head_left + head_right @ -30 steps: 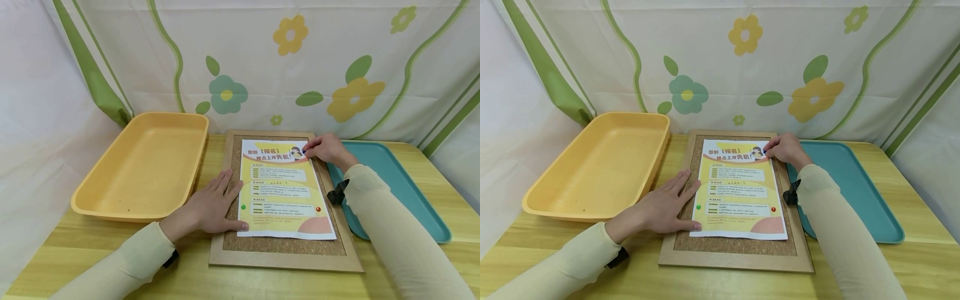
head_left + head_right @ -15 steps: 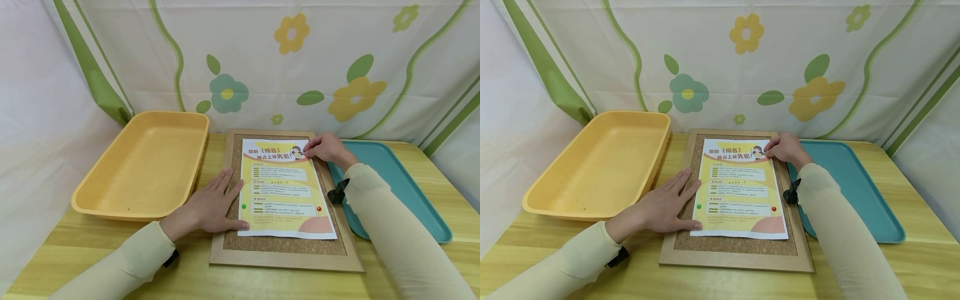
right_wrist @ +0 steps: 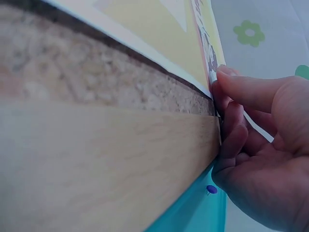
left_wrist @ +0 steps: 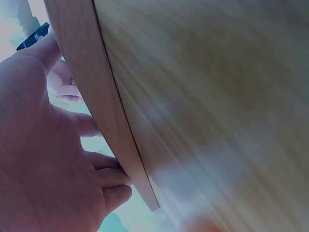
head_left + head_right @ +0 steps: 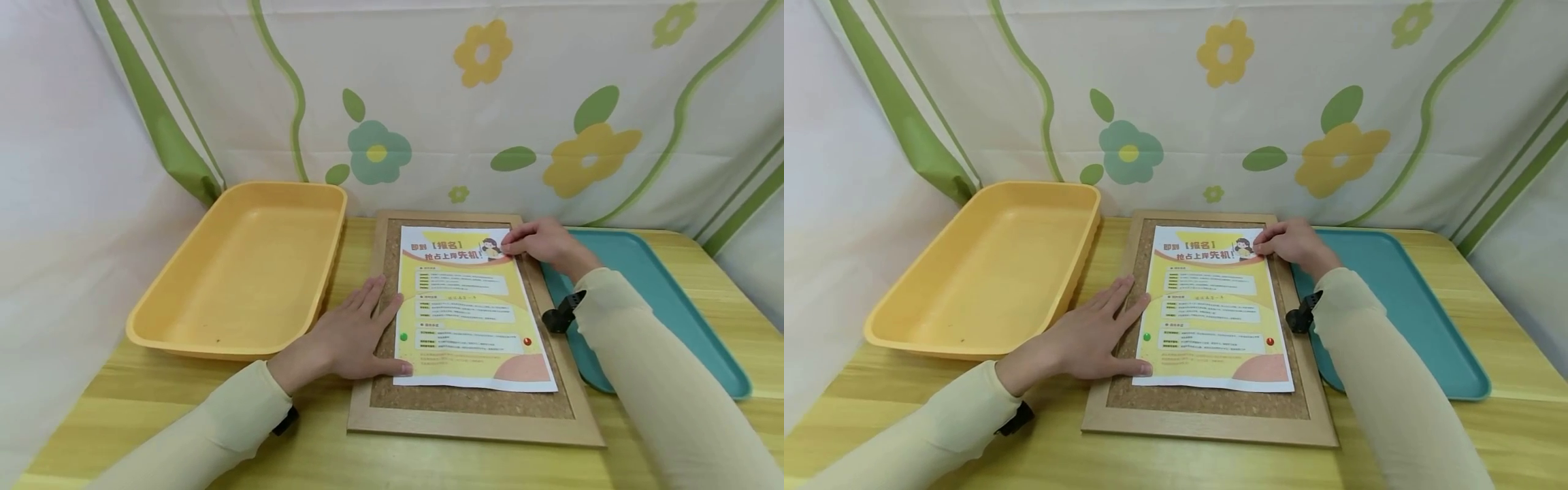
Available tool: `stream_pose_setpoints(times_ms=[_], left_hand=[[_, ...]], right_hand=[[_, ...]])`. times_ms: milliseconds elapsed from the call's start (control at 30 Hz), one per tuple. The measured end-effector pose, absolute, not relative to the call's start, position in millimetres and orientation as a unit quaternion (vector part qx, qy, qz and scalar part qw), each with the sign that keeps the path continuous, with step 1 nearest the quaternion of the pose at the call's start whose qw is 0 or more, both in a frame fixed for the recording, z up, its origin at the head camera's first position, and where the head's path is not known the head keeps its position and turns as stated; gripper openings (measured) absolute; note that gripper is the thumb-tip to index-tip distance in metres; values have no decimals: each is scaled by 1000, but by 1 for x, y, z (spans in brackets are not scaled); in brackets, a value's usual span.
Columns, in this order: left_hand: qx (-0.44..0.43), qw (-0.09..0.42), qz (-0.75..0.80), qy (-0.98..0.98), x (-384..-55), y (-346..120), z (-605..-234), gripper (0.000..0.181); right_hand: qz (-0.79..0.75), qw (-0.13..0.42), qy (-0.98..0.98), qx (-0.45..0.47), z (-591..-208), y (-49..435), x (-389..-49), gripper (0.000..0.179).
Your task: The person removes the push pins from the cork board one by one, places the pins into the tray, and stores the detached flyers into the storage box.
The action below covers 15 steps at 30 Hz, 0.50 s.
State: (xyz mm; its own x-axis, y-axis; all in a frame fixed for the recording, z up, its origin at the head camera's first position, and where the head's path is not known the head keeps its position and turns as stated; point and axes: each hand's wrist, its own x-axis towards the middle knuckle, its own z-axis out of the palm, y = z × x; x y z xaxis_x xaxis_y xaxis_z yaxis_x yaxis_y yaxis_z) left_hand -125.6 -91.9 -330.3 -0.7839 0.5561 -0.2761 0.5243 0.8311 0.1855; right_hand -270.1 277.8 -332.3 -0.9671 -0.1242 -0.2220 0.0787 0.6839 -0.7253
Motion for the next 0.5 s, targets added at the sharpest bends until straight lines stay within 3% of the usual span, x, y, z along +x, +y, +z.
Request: stream_pose_setpoints(times_ms=[200, 500], left_hand=[[285, 159, 50, 944, -125, -93, -330, 112], [285, 157, 47, 944, -125, -92, -332, 112]], right_hand=[[-407, 120, 905, 3, -334, 276, -270, 25], [-404, 134, 904, 25, -331, 276, -265, 39]])
